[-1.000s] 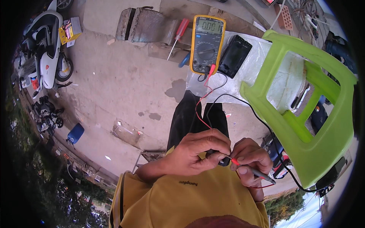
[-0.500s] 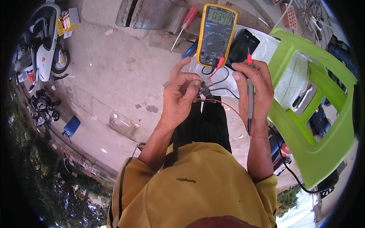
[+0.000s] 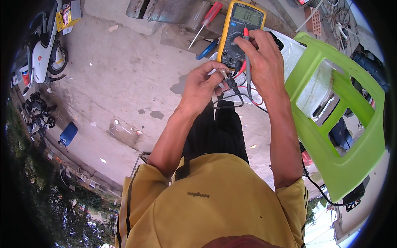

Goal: The person uses a multimeter to test an electronic device placed on a green stool. They connect the multimeter probes to various points on the device and observe the readings on the multimeter display.

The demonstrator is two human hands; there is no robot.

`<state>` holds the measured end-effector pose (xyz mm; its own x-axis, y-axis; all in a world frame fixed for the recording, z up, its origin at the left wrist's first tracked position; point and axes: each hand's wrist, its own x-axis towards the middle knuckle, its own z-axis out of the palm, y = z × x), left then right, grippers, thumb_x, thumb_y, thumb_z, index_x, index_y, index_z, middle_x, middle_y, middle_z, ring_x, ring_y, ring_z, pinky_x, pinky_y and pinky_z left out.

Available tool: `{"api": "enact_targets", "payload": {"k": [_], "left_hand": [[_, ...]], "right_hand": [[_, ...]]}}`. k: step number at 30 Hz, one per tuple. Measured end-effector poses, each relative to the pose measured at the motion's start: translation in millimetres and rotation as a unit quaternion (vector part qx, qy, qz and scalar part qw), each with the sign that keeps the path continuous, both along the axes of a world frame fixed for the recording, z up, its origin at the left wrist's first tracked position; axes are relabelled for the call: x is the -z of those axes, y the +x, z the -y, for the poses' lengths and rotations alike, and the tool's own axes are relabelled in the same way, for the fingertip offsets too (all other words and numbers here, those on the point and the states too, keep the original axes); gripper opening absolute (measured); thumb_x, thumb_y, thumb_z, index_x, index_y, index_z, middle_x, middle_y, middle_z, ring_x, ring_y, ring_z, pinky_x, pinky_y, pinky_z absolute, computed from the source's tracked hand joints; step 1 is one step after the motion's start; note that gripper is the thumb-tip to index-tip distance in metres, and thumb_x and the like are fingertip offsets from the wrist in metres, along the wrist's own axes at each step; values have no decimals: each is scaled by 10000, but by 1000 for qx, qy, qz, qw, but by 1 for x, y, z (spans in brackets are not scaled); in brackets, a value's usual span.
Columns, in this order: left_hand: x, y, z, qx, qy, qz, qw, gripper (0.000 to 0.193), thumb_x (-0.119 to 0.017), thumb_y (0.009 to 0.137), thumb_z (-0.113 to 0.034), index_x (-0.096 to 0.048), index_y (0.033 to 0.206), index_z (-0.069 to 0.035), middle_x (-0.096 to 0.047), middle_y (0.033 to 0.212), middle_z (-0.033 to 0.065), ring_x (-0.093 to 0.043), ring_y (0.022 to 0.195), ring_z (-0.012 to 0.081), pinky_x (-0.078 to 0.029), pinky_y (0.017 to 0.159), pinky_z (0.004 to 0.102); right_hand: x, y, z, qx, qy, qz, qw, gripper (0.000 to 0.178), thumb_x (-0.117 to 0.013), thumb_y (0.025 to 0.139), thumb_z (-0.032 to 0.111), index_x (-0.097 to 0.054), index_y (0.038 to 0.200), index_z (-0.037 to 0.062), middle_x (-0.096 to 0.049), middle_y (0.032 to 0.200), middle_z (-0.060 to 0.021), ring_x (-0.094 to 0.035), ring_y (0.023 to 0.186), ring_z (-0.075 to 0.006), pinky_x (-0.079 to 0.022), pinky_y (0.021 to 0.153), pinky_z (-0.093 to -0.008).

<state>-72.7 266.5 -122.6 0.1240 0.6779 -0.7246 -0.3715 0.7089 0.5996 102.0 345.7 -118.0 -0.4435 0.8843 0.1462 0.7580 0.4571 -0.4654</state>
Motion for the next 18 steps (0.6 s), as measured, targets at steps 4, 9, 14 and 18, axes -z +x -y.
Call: {"api": "enact_targets", "payload": {"k": [4, 9, 14, 18], "left_hand": [[0, 1, 0, -8, -7, 6, 1000, 142, -618, 1011, -149, -692, 1012, -28, -660, 931, 9, -535, 691, 62, -475, 590, 226], [3, 4, 1, -10, -12, 13, 1000, 143, -619, 1003, -135, -696, 1028, -18, -663, 894, 16, -526, 642, 67, -468, 578, 223], [1, 5, 1, -16, -10, 15, 1000, 144, -603, 1003, -106, -691, 1045, -1, -679, 897, 37, -530, 616, 76, -466, 572, 227], [3, 7, 3, -28, -5, 15, 999, 141, -596, 1005, -96, -686, 1050, 2, -688, 917, 48, -550, 649, 79, -467, 574, 231]], "right_hand": [[-1, -1, -3, -21, 4, -5, 1000, 282, -658, 753, -4, -680, 1025, 67, -546, 958, -87, -602, 925, -282, -526, 798, -407], [5, 4, -9, -59, 1, -16, 998, 242, -645, 769, 4, -664, 1002, 65, -539, 964, -85, -595, 938, -281, -526, 800, -400], [1, 6, -10, -55, -22, -25, 998, 281, -688, 748, -10, -673, 1020, 59, -567, 997, -94, -610, 946, -291, -528, 796, -394], [2, 1, -6, -27, -22, -47, 998, 211, -735, 778, 60, -641, 966, 82, -540, 965, -70, -587, 936, -282, -521, 799, -408]]}}
